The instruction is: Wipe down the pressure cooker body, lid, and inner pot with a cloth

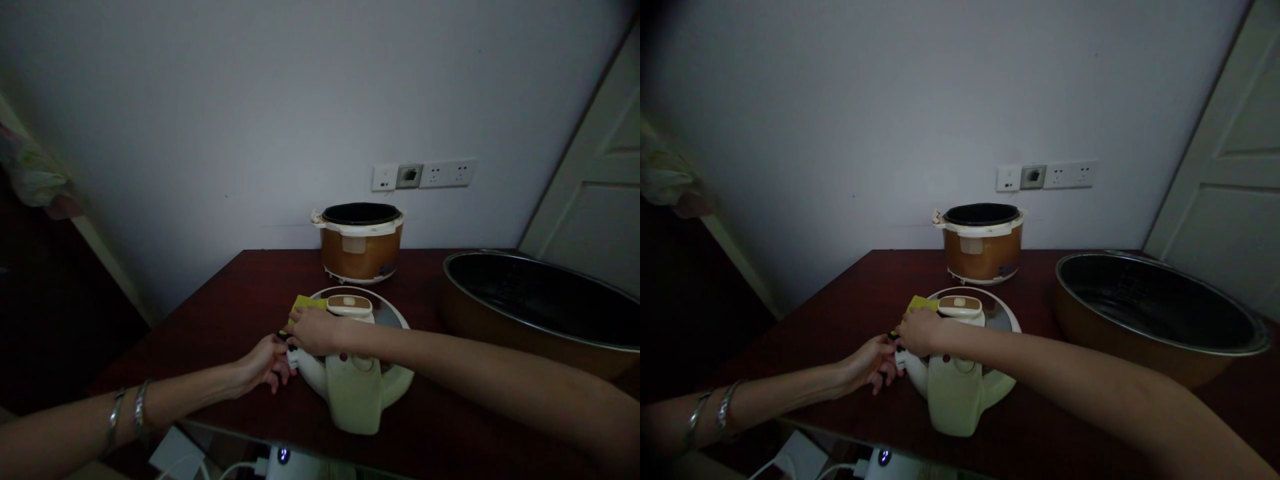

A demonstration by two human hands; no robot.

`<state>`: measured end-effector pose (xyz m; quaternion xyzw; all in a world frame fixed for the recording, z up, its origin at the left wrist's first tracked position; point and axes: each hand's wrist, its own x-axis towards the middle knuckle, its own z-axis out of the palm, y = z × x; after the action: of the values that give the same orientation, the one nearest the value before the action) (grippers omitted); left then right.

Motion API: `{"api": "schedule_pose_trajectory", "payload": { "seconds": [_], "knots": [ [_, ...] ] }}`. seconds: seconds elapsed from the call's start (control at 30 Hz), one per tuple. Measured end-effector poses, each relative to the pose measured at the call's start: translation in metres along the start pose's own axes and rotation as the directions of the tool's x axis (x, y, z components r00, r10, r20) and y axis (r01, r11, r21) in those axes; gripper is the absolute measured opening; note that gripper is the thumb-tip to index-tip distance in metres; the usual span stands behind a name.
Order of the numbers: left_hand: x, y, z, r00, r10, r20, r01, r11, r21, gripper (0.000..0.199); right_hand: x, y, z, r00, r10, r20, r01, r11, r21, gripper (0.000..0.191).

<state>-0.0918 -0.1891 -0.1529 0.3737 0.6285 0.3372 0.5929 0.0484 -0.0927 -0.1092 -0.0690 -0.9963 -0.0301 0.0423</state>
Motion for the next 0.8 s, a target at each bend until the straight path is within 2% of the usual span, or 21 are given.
{"api": "schedule_pose_trajectory", "payload": {
  "seconds": [0.17, 0.3, 0.5, 0.67, 0.8],
  "knots": [
    [-0.003, 0.007, 0.002, 1.0, -0.015, 0.014, 0.015, 1.0, 0.022, 0.041, -0.022, -0.019, 0.002, 0.988, 0.095, -0.119, -0.095, 0.995, 0.009, 0.024],
    [-0.001, 0.01, -0.001, 0.999, -0.045, 0.029, 0.045, 0.999, 0.031, 0.032, -0.044, -0.031, -0.002, 0.979, 0.094, -0.18, -0.095, 0.995, 0.001, 0.027],
    [0.002, 0.016, -0.001, 0.996, -0.094, -0.001, 0.094, 0.993, 0.067, 0.017, -0.084, -0.063, -0.004, 0.98, 0.017, -0.197, -0.039, 0.993, -0.108, 0.017],
    [0.003, 0.02, 0.003, 0.994, -0.11, 0.019, 0.106, 0.985, 0.139, 0.019, -0.12, -0.08, 0.007, 0.926, -0.125, -0.356, 0.052, 0.977, -0.208, 0.02],
    [0.002, 0.022, 0.005, 0.995, -0.101, -0.018, 0.103, 0.983, 0.155, 0.016, -0.153, -0.074, 0.01, 0.89, -0.209, -0.405, 0.112, 0.962, -0.25, 0.029]
  ]
}}
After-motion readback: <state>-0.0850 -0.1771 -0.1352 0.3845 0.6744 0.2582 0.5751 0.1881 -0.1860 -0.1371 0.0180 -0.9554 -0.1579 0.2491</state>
